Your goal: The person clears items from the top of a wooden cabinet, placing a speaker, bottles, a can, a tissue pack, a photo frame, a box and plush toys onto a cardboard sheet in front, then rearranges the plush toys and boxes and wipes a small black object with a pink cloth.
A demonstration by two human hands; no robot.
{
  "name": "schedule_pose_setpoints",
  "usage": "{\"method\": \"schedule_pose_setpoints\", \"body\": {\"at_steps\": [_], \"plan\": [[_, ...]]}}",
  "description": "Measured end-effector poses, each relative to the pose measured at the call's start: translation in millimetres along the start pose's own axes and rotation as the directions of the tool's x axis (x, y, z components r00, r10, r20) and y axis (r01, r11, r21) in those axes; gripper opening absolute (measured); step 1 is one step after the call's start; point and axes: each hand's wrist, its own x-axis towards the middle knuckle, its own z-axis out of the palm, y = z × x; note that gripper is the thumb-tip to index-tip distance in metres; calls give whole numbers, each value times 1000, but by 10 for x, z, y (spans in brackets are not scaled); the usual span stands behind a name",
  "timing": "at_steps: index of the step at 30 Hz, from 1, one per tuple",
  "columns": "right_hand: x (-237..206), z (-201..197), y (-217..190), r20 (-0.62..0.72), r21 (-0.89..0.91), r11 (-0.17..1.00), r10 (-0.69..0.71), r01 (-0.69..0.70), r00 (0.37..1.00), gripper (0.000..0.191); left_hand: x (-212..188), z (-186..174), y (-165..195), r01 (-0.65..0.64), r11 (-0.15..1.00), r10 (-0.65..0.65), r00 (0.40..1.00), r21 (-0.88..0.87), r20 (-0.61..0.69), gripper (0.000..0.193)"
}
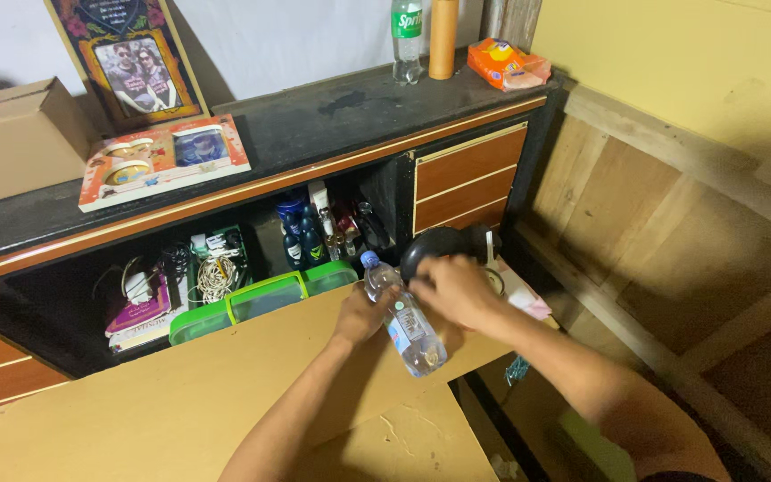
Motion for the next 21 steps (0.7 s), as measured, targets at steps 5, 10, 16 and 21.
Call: {"method": "schedule_pose_setpoints", "body": {"at_steps": [5,10,16,21], "plan": [[566,-316,365,-250,-330,857,-484,396,839,80,-13,29,-7,21,999,-21,1000,-30,-2,83],[1052,-275,610,159,-179,901,-370,396,915,98,-18,9,-6,16,1000,-16,1000,10,8,77],[1196,-345,593,240,-132,910,-356,393,903,76,-41,18,-40,-62,995,61,998,-72,-21,68],[1041,-571,568,78,25,932,-362,361,929,67,-66,34,66,83,996,-82,996,-33,33,84]]}}
